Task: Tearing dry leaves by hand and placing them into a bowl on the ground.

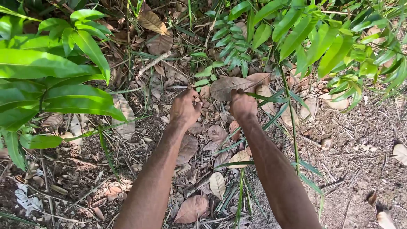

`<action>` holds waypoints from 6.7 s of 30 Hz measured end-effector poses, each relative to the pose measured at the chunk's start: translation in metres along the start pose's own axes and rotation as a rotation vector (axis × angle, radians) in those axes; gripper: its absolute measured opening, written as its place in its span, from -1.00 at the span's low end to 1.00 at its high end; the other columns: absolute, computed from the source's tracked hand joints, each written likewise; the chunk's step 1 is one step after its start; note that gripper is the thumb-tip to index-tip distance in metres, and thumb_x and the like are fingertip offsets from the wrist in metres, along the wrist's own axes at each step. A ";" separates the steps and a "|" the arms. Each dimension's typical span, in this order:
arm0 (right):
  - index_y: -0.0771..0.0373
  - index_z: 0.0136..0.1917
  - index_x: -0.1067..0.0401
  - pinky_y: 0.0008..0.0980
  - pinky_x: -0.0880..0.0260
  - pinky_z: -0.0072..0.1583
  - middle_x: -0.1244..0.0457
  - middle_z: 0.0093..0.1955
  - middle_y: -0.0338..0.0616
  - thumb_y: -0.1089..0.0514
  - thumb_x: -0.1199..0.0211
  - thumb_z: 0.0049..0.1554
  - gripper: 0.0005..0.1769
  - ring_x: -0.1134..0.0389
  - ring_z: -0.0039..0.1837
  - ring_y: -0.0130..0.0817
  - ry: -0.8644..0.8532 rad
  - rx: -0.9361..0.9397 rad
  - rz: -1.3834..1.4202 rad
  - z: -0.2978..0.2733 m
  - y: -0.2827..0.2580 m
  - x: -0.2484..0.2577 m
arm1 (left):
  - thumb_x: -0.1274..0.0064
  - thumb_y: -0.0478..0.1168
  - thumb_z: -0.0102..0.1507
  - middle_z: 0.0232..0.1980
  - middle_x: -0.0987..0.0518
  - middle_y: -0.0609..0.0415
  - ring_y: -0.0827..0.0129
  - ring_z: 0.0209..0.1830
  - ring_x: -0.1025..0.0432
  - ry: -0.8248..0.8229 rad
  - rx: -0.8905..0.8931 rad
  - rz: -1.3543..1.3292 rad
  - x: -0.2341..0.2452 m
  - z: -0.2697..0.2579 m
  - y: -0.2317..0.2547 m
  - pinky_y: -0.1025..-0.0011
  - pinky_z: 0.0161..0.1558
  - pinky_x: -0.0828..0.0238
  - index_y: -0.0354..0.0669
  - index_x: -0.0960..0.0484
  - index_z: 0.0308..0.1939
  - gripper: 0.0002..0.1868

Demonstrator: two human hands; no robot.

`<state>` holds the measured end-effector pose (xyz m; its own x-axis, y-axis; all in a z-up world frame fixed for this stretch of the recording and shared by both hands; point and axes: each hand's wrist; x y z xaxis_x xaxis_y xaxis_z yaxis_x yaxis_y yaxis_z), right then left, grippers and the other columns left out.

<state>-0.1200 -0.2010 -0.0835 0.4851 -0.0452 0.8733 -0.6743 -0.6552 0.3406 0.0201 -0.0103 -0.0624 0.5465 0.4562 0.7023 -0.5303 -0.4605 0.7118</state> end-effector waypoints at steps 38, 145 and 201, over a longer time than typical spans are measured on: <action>0.04 0.40 -0.37 0.23 -0.53 0.18 -0.17 0.45 -0.08 0.09 -0.27 0.08 -0.41 -0.40 0.25 0.20 0.225 0.062 0.597 -0.021 0.002 0.033 | -0.16 -0.31 0.27 -0.03 -0.66 -0.13 0.19 -0.03 -0.59 -0.013 -0.040 0.107 -0.048 0.033 0.034 0.28 0.09 -0.49 -0.19 -0.55 0.19 -0.61; 0.25 -0.07 -0.56 -0.58 -0.16 -0.45 -0.25 -0.39 -0.25 0.21 -0.45 0.09 -0.86 -0.17 -0.51 -0.59 0.396 0.582 1.968 -0.258 -0.001 0.326 | -0.31 -0.12 0.20 -0.41 -0.59 0.15 0.51 -0.48 -0.37 0.534 -0.229 -0.641 0.281 -0.054 0.183 0.53 -0.40 -0.30 -0.08 -0.74 -0.34 -0.86; 0.22 -0.18 -0.62 -0.65 -0.28 -0.21 -0.35 -0.40 -0.25 0.09 -0.42 0.24 -0.79 -0.22 -0.29 -0.67 0.615 1.165 1.617 -0.316 -0.060 0.369 | -0.29 -0.25 0.15 -0.58 -0.50 -0.06 -0.03 -0.41 -0.56 0.516 -0.331 0.061 0.402 -0.156 0.147 0.15 -0.34 -0.46 -0.21 -0.62 -0.35 -0.84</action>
<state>-0.0769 0.0601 0.3285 -0.4165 -0.8959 0.1547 0.4970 -0.3669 -0.7864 0.0611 0.2242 0.3263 0.1682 0.7844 0.5970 -0.7691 -0.2744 0.5772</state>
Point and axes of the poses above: each hand's wrist, its own z-axis towards the middle knuckle, its own x-axis out of the back of the hand, y = z × x
